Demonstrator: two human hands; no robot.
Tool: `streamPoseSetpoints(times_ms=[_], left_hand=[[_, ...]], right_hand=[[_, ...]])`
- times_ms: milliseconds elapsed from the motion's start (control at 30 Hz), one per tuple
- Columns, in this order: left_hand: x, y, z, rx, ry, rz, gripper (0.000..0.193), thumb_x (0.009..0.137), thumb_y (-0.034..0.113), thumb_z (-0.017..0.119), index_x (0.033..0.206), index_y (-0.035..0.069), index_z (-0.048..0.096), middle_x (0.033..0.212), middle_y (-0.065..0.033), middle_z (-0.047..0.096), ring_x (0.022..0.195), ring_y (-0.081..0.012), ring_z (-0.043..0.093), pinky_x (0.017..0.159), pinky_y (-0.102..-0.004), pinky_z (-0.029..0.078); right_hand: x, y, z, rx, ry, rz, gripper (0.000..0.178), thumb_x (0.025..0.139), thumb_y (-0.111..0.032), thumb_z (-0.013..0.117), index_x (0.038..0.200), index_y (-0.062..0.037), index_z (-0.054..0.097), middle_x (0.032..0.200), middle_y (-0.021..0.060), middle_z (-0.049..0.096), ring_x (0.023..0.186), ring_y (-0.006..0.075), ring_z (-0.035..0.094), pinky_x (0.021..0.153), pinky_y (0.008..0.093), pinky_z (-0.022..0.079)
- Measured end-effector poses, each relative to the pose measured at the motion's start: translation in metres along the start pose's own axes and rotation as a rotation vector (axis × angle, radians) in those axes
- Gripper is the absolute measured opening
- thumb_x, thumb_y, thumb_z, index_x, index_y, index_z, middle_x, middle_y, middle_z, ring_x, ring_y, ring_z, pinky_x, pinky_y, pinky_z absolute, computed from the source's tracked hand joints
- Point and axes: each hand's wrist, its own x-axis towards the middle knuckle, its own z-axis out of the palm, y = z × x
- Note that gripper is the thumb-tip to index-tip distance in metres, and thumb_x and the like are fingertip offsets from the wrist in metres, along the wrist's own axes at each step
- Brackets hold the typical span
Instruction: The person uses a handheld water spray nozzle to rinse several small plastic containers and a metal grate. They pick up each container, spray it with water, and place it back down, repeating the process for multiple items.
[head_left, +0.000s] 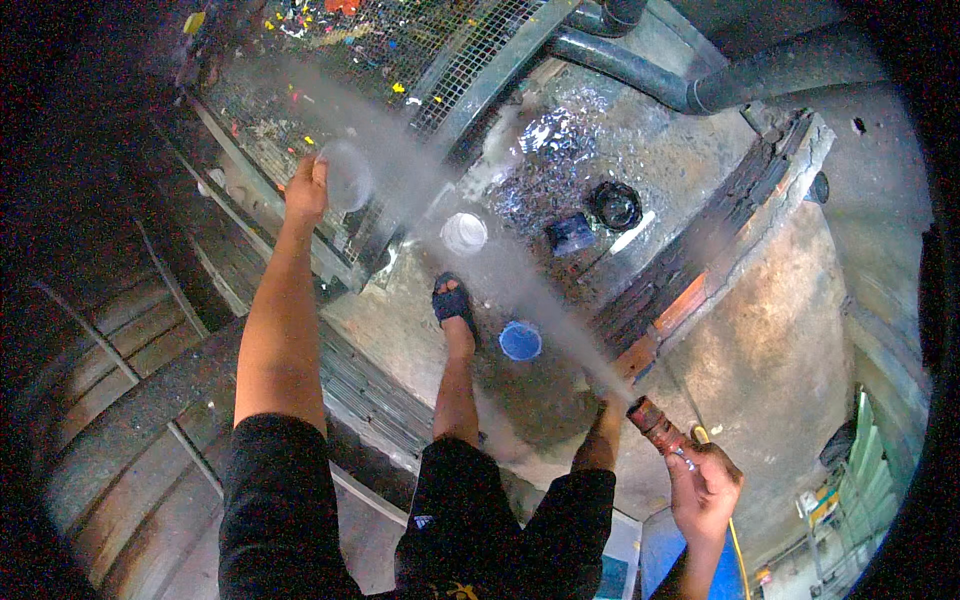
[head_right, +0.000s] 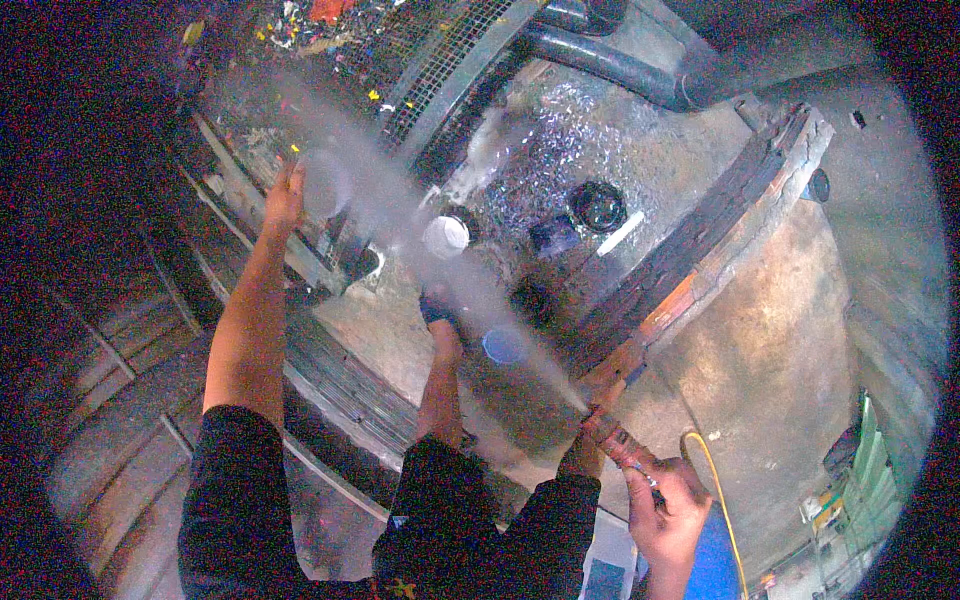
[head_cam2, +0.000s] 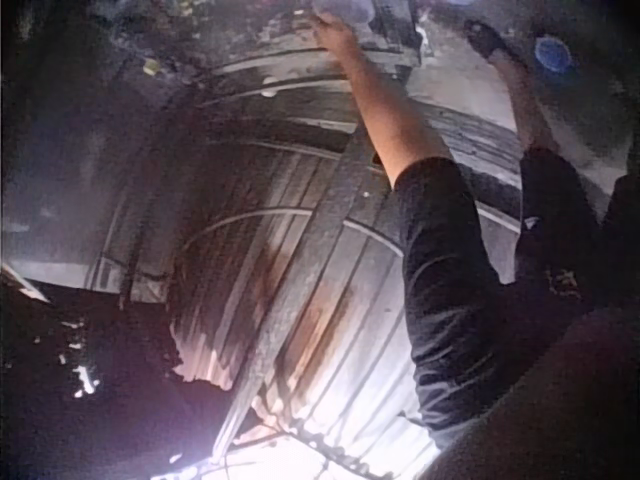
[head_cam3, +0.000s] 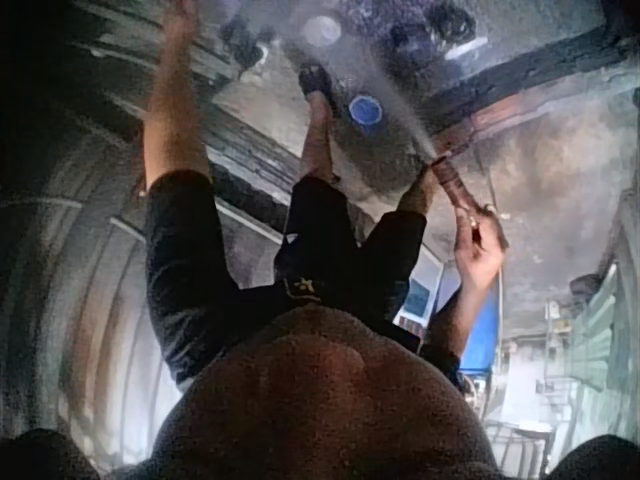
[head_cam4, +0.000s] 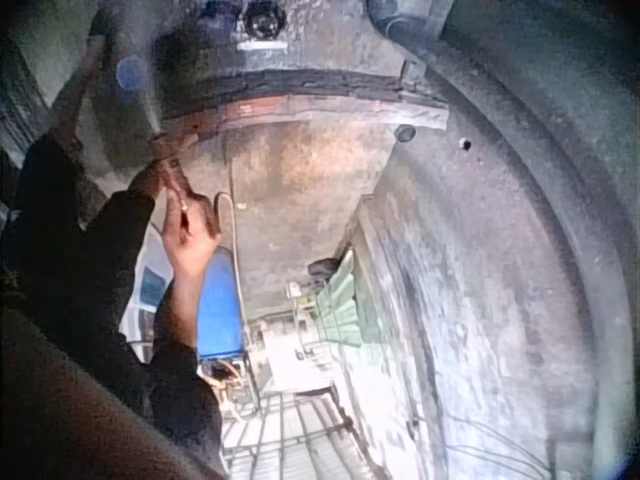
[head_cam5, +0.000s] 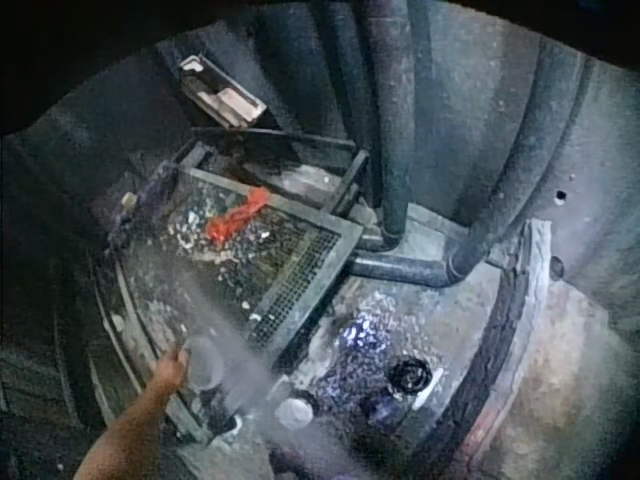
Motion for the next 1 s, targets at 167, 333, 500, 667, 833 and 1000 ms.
streamPoseSetpoints(times_ms=[167,333,500,667,833,1000], left_hand=[[0.016,-0.024,0.006,0.149,0.025,0.000,0.056,0.098,0.046,0.051,0.136,0.004,0.052,0.121,-0.0260,0.064,0.115,-0.0428,0.060,0.098,-0.0462,0.046],[0.016,-0.025,0.018,0.274,0.012,0.000,0.052,0.097,0.046,0.053,0.136,0.012,0.053,0.120,-0.0251,0.065,0.110,-0.0470,0.059,0.098,-0.0485,0.045],[0.017,-0.045,0.021,0.128,0.063,0.100,0.050,0.096,0.047,0.055,0.134,0.014,0.055,0.118,-0.0227,0.066,0.108,-0.0478,0.057,0.097,-0.0491,0.045],[0.010,-0.037,0.020,0.162,0.053,0.053,0.052,0.095,0.049,0.055,0.133,0.014,0.056,0.116,-0.0229,0.067,0.107,-0.0476,0.057,0.096,-0.0498,0.045],[0.012,-0.037,0.021,0.208,0.042,0.035,0.053,0.095,0.051,0.055,0.134,0.015,0.055,0.112,-0.0285,0.065,0.104,-0.0487,0.057,0.093,-0.0503,0.047],[0.007,-0.038,0.019,0.175,0.078,0.021,0.053,0.095,0.052,0.055,0.135,0.017,0.054,0.107,-0.0344,0.061,0.103,-0.0488,0.057,0.091,-0.0510,0.048]], right_hand=[[0.023,-0.038,0.007,-0.098,-0.217,-0.031,0.014,0.078,-0.003,0.074,0.091,-0.0044,0.070,0.074,0.0147,0.065,0.060,0.0303,0.064,0.054,0.0376,0.050],[0.053,-0.063,0.037,-0.060,-0.244,-0.051,0.013,0.080,-0.002,0.072,0.092,-0.0020,0.069,0.077,0.0185,0.065,0.064,0.0341,0.064,0.057,0.0395,0.049],[0.102,-0.076,0.051,-0.129,-0.302,-0.115,0.009,0.087,-0.014,0.068,0.094,-0.0092,0.068,0.081,0.0199,0.067,0.074,0.0411,0.066,0.062,0.0495,0.052],[0.146,-0.098,0.071,-0.165,-0.406,-0.148,0.013,0.090,-0.025,0.065,0.094,-0.0128,0.067,0.083,0.0210,0.068,0.078,0.0415,0.066,0.064,0.0526,0.051],[0.153,-0.102,0.083,-0.222,-0.385,-0.234,0.016,0.091,-0.029,0.063,0.095,-0.0140,0.066,0.081,0.0195,0.068,0.077,0.0423,0.066,0.065,0.0536,0.052],[0.150,-0.108,0.085,-0.227,-0.404,-0.231,0.015,0.091,-0.027,0.062,0.097,-0.0141,0.066,0.082,0.0182,0.068,0.077,0.0419,0.066,0.065,0.0534,0.052]])
